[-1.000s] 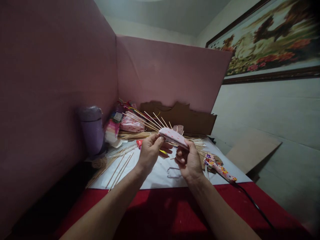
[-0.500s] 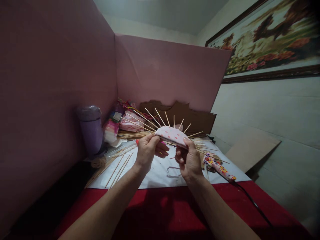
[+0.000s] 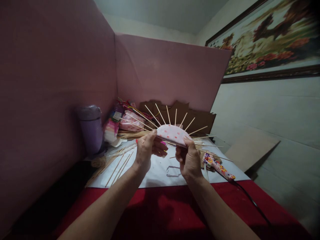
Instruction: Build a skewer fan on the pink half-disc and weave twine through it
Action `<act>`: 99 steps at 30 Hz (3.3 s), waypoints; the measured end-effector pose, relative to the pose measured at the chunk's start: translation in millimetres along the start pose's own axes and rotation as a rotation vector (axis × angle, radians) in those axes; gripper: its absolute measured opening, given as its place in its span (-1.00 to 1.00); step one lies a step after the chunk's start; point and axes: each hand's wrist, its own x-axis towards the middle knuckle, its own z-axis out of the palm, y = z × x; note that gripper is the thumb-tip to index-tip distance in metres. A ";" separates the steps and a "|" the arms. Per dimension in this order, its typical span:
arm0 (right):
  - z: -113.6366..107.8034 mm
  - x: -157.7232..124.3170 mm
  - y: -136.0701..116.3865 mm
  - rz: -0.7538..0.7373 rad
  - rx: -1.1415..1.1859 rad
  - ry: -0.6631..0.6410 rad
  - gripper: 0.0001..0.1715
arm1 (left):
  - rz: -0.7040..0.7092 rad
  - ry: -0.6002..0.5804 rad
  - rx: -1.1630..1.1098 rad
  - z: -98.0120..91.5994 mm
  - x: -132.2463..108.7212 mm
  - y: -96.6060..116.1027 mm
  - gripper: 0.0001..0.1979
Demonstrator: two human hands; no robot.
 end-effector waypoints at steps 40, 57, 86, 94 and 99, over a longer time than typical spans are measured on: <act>-1.1 -2.7 5.9 0.019 -0.077 -0.035 -0.63 | -0.177 0.235 -0.013 -4.2 7.3 -0.3 -0.69; -2.0 -6.0 15.1 0.025 -0.084 -0.239 -0.46 | -0.142 0.066 -0.251 1.4 4.5 -4.2 -0.75; -2.2 -6.1 14.5 0.505 0.157 -0.300 -0.91 | 0.147 0.198 -0.020 3.4 3.6 -8.6 -0.71; -2.4 -12.9 16.8 0.560 -0.162 -0.656 -0.90 | 0.123 0.216 -0.140 2.1 5.9 -1.7 -0.72; 0.1 -16.1 17.4 0.530 -0.222 -0.705 -0.88 | -0.002 0.180 -0.271 -2.8 9.3 -0.6 -0.71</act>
